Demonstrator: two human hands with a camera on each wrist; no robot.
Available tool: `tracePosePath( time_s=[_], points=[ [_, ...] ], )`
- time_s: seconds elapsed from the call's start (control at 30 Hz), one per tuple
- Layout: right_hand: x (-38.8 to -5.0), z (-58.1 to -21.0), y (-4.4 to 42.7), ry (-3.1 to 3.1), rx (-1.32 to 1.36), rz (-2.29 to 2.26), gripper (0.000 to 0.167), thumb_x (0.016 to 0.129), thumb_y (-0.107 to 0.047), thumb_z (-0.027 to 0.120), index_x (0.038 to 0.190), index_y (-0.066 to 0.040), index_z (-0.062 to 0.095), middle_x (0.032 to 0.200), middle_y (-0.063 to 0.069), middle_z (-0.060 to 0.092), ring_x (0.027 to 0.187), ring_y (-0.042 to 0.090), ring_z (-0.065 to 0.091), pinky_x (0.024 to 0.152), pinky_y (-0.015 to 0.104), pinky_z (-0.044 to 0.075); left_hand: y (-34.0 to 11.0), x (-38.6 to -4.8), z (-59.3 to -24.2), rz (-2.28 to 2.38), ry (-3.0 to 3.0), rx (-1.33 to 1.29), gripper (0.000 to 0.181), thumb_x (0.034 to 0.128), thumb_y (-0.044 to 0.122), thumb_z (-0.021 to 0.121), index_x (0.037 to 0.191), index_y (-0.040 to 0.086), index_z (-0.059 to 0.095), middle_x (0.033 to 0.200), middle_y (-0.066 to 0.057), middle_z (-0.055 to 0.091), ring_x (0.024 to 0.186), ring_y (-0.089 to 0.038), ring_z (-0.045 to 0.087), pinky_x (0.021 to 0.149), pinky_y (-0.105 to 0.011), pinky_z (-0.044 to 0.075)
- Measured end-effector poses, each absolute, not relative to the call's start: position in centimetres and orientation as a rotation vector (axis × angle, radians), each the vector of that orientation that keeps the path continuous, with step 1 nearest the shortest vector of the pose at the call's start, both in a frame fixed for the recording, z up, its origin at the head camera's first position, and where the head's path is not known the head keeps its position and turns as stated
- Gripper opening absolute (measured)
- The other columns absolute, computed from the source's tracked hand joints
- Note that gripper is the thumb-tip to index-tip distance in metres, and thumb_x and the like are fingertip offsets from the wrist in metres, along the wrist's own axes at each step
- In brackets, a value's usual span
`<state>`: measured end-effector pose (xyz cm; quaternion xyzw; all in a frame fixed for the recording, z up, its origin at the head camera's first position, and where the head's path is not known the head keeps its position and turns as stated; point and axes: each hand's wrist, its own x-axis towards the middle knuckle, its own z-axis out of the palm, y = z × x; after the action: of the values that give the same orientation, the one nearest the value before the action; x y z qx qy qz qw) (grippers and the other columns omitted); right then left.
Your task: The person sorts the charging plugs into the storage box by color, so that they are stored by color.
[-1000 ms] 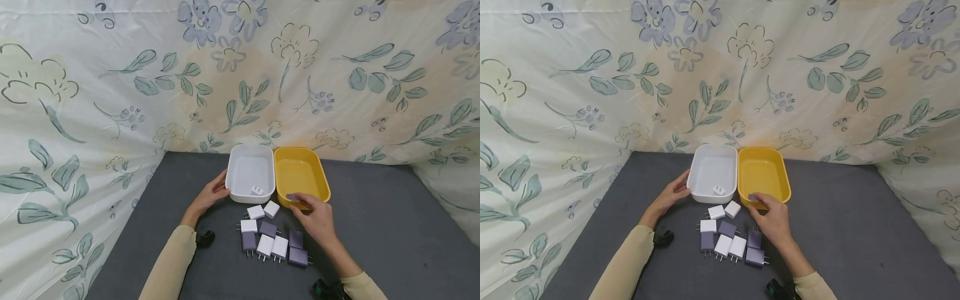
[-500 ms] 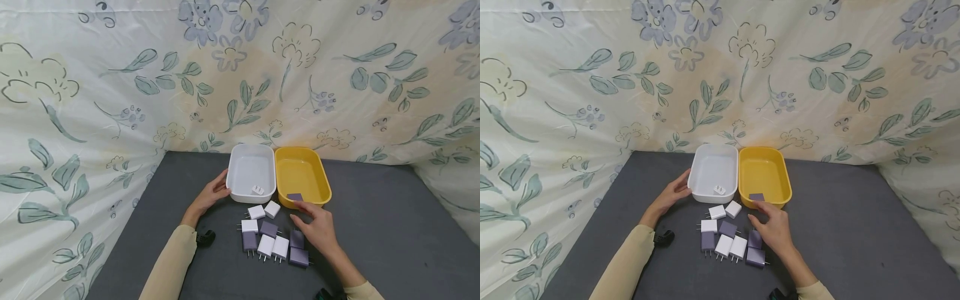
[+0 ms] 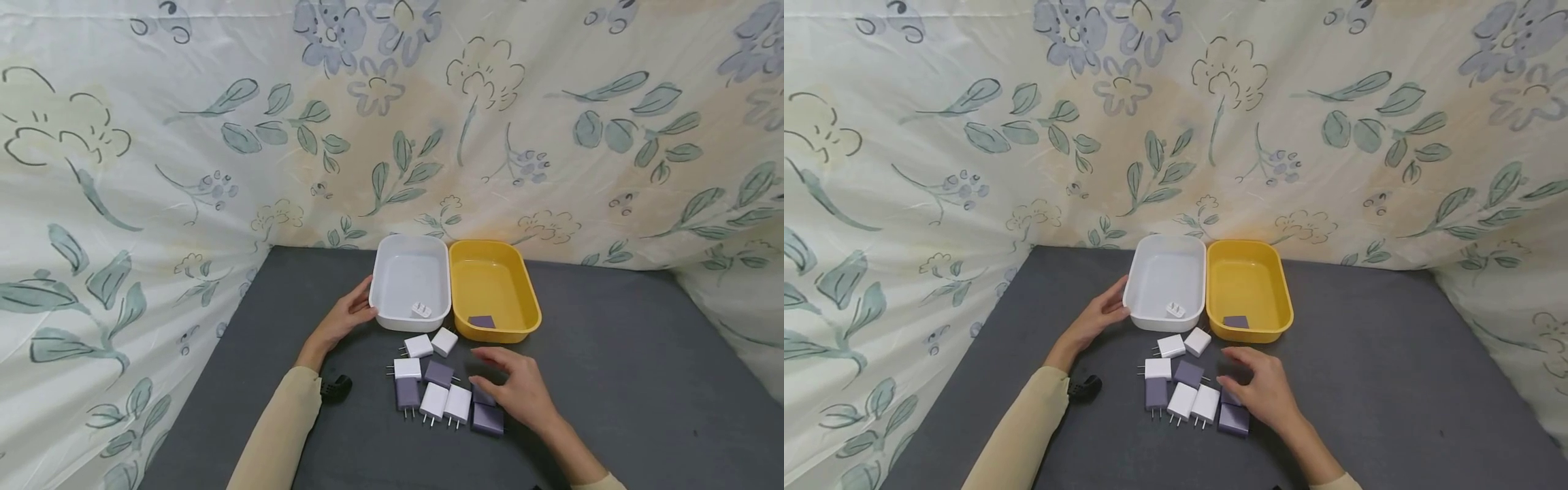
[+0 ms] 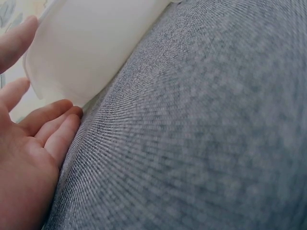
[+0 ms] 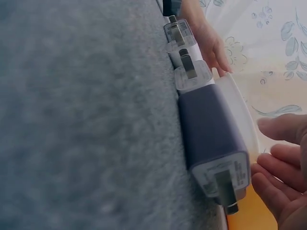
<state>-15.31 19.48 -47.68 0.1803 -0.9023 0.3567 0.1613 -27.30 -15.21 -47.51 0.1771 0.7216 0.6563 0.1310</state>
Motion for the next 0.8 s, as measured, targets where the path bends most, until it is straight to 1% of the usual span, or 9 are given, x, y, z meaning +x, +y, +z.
tracePosePath(
  time_s=[0.23, 0.43, 0.53, 0.67, 0.8],
  points=[
    [-14.9, -48.2, 20.0, -2.621, 0.56, 1.016, 0.047, 0.065, -0.01, 0.089, 0.109, -0.009, 0.073, 0.105, 0.0, 0.074, 0.094, 0.015, 0.071, 0.078, 0.032, 0.059, -15.3, -27.6, -47.6, 1.886, 2.117, 0.514, 0.078, 0.0941, 0.01, 0.064, 0.157, 0.016, 0.018, 0.154, -0.017, 0.038, 0.142, -0.032, 0.039, 0.113, -0.046, 0.036],
    [-14.6, -48.6, 20.9, -2.707, 0.536, 1.055, 0.046, 0.067, -0.02, 0.09, 0.109, -0.01, 0.073, 0.105, -0.001, 0.074, 0.093, 0.015, 0.071, 0.079, 0.031, 0.059, -15.5, -28.6, -49.6, 1.923, 2.102, 0.548, 0.077, 0.0949, 0.009, 0.062, 0.157, 0.018, 0.019, 0.154, -0.018, 0.037, 0.141, -0.033, 0.039, 0.112, -0.043, 0.038],
    [-14.6, -48.7, 21.2, -2.752, 0.518, 1.086, 0.047, 0.067, -0.022, 0.09, 0.11, -0.012, 0.073, 0.107, -0.002, 0.073, 0.093, 0.014, 0.072, 0.08, 0.03, 0.059, -15.5, -28.6, -50.1, 1.928, 2.111, 0.581, 0.076, 0.0954, 0.009, 0.062, 0.157, 0.019, 0.019, 0.154, -0.018, 0.038, 0.141, -0.033, 0.04, 0.111, -0.041, 0.04],
    [-14.6, -48.6, 21.4, -2.795, 0.498, 1.102, 0.051, 0.066, -0.021, 0.09, 0.112, -0.012, 0.072, 0.109, -0.003, 0.073, 0.096, 0.014, 0.071, 0.081, 0.028, 0.058, -15.4, -28.6, -50.1, 1.936, 2.121, 0.585, 0.075, 0.095, 0.012, 0.063, 0.157, 0.021, 0.021, 0.153, -0.017, 0.04, 0.14, -0.032, 0.042, 0.11, -0.04, 0.041],
    [-14.7, -48.4, 21.6, -2.793, 0.535, 1.119, 0.053, 0.065, -0.019, 0.09, 0.114, -0.011, 0.071, 0.111, -0.002, 0.072, 0.098, 0.013, 0.071, 0.082, 0.027, 0.058, -15.4, -28.5, -50.0, 1.939, 2.126, 0.575, 0.076, 0.0941, 0.014, 0.065, 0.157, 0.02, 0.022, 0.153, -0.018, 0.04, 0.14, -0.032, 0.042, 0.111, -0.039, 0.041]
  ],
)
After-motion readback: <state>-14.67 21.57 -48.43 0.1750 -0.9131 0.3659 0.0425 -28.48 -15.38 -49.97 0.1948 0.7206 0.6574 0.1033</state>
